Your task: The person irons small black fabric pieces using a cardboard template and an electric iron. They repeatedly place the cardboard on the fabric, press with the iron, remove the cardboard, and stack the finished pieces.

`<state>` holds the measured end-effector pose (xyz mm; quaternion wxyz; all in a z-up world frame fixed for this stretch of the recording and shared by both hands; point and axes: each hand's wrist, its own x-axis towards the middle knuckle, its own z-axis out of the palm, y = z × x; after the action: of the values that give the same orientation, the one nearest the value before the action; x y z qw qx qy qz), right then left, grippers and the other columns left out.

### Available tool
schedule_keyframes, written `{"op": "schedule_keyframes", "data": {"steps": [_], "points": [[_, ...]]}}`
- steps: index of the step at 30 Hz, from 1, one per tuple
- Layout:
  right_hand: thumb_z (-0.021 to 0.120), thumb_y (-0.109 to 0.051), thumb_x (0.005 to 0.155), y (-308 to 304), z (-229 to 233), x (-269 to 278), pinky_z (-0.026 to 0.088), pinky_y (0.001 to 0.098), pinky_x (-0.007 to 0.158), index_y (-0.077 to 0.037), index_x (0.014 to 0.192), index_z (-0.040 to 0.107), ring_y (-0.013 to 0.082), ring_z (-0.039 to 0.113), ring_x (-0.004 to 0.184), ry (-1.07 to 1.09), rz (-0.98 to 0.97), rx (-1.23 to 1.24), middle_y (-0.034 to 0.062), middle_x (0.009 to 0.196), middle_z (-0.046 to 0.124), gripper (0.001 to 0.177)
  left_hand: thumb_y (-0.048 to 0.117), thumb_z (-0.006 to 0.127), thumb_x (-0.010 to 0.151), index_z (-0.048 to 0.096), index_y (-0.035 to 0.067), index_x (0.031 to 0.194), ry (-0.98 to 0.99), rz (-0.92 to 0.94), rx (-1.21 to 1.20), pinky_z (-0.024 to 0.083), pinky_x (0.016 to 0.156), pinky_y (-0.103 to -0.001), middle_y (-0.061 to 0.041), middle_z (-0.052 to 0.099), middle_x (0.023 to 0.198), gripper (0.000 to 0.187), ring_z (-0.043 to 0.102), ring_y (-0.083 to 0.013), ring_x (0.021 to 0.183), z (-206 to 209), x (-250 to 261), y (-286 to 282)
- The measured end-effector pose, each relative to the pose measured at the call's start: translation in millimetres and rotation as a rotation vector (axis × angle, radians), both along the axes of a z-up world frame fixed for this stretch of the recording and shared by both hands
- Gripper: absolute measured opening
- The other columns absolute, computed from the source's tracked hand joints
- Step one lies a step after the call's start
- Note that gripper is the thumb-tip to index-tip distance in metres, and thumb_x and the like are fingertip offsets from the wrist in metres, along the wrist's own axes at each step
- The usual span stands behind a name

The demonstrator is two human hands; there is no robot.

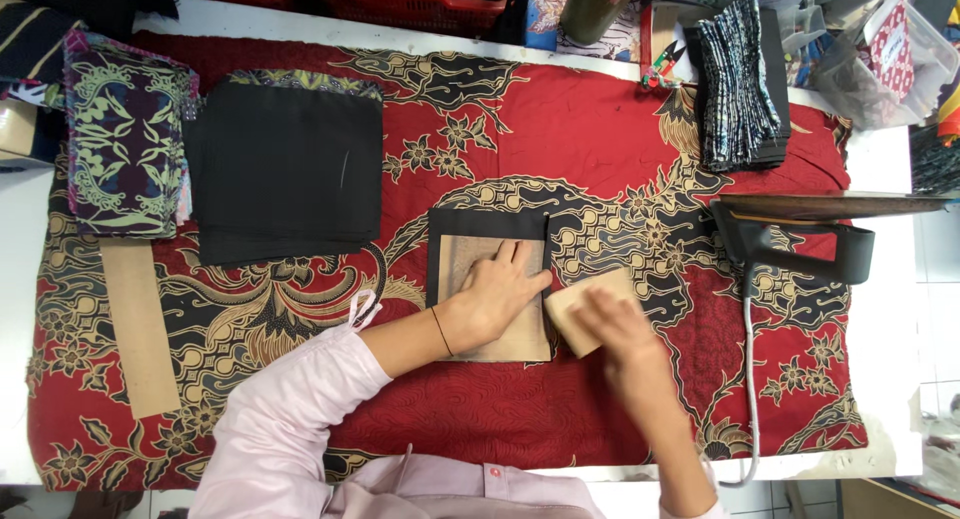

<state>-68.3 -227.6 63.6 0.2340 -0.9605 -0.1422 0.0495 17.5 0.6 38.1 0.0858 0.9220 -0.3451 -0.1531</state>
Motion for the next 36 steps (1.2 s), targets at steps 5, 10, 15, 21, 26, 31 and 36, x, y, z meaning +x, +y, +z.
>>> {"op": "schedule_keyframes", "data": {"steps": [5,10,15,21,26,31,36], "points": [[0.058,0.016,0.071,21.7,-12.3,17.3,0.038,0.0460,0.119,-0.015,0.134,0.067,0.0298,0.053,0.138,-0.069,0.200,-0.014,0.0123,0.144,0.060,0.071,0.017,0.083,0.069,0.051,0.019,0.137,-0.010,-0.020,0.030,0.063,0.072,-0.039,-0.026,0.043,0.137,0.076,0.042,-0.0409,0.132,4.5,0.0,2.0],[0.058,0.014,0.072,28.3,-17.6,64.0,0.037,0.0477,0.118,-0.010,0.131,0.067,0.0294,0.053,0.138,-0.041,0.256,0.011,0.0113,0.142,0.062,0.065,0.029,0.097,0.050,0.022,-0.002,0.157,0.066,-0.026,0.015,0.058,0.084,-0.032,-0.023,0.046,0.131,0.134,0.046,-0.0342,0.126,15.0,-3.7,17.0],[0.054,0.016,0.077,41.8,-17.7,97.3,0.039,0.0463,0.119,-0.008,0.127,0.070,0.0281,0.055,0.138,-0.064,0.269,0.057,0.0102,0.140,0.064,0.057,0.028,0.098,0.047,0.022,-0.003,0.156,-0.022,0.059,-0.169,0.058,0.083,-0.032,-0.020,0.050,0.122,0.136,0.051,-0.0315,0.116,11.7,-13.1,32.4],[0.055,0.016,0.079,54.6,-17.8,126.2,0.039,0.0456,0.118,-0.007,0.128,0.070,0.0293,0.057,0.136,-0.021,0.289,0.173,0.0128,0.138,0.065,0.057,0.036,0.096,0.050,0.027,-0.002,0.153,-0.077,0.092,-0.217,0.051,0.089,-0.035,-0.015,0.053,0.116,0.130,0.053,-0.0282,0.112,6.0,-20.7,40.9],[0.051,0.020,0.071,20.2,-4.5,134.9,0.046,0.0421,0.114,-0.004,0.134,0.062,0.0343,0.060,0.131,-0.073,0.031,0.163,0.0171,0.139,0.064,0.068,0.040,0.094,0.054,0.027,-0.003,0.152,-0.090,0.115,-0.254,0.042,0.093,-0.041,-0.014,0.056,0.118,0.127,0.054,-0.0281,0.108,10.9,-25.9,60.8],[0.062,0.010,0.078,3.5,12.4,100.5,0.040,0.0571,0.105,0.005,0.137,0.058,0.0472,0.056,0.128,-0.480,0.000,-0.253,0.0317,0.142,0.058,0.059,0.031,0.092,0.061,0.025,-0.003,0.154,-0.059,0.135,-0.354,0.041,0.089,-0.041,-0.016,0.059,0.125,0.120,0.056,-0.0280,0.106,16.6,-32.3,98.3],[0.075,-0.030,0.087,82.4,0.0,37.4,0.034,0.0577,0.115,-0.012,0.138,0.056,0.0355,0.045,0.138,-0.091,0.304,-0.065,0.0158,0.150,0.049,0.057,0.026,0.091,0.065,0.022,0.000,0.156,0.042,0.174,-0.371,0.038,0.093,-0.043,-0.015,0.060,0.121,0.117,0.057,-0.0290,0.106,16.9,-36.3,112.1]]}}
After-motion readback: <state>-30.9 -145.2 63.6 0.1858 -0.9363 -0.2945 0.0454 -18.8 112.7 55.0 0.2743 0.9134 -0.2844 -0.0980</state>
